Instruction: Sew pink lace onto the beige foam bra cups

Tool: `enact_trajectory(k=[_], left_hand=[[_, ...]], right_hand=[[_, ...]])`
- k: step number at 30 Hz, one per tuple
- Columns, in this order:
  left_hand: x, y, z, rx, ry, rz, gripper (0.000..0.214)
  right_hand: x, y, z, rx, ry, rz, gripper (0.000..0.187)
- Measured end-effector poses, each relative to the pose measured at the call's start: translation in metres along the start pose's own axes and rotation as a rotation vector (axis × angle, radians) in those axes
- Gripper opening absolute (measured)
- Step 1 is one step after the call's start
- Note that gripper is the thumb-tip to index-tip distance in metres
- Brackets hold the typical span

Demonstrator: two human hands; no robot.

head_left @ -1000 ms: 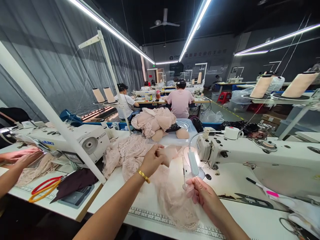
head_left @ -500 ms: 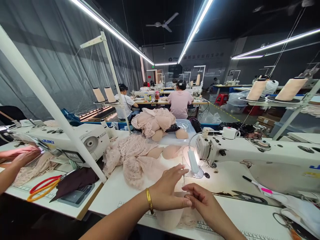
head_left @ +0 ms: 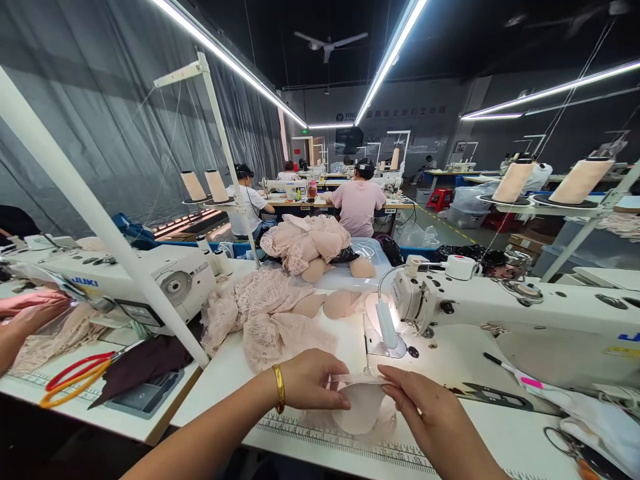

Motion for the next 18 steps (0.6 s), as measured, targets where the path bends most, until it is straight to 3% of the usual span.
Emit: enact_trajectory(k=[4, 7, 9, 11, 15, 18], left_hand=[[-0.004, 0.004, -0.008, -0.254, 0.193, -0.313, 0.024], [-0.001, -0.002, -0.01, -0.558, 0.217, -0.493, 0.009], [0.004, -0.003, -0.011, -0.645, 0.247, -0.583, 0.008], [0.009, 0.001, -0.012, -0.623, 0.332, -0.722, 0.011], [0.015, 0.024, -0.022, -0.415, 0.462, -0.888, 0.032], [0.01, 0.037, -0.044, -0.327, 0.555, -0.87, 0.019]], right_hand=[[0.015, -0.009, -0.018, -0.053, -0.106, 0.049, 0.024], [0.017, -0.012, -0.022, -0.156, -0.211, 0.102, 0.031], [0.01, -0.008, -0.019, -0.191, -0.268, 0.097, 0.037], [-0.004, 0.0, -0.013, -0.128, -0.265, 0.068, 0.034], [-0.038, 0.013, -0.005, 0.128, -0.131, 0.038, 0.026], [-0.057, 0.014, -0.008, 0.257, -0.056, 0.028, 0.033]])
Point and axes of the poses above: each hand's wrist, its own z-axis away from the middle knuckle, its own y-axis out of the palm, x = y × z, the point moved 2 cm from there along -z, towards the middle knuckle, and after that the axes turned 5 degrees about -z, right-handed, at the moved point
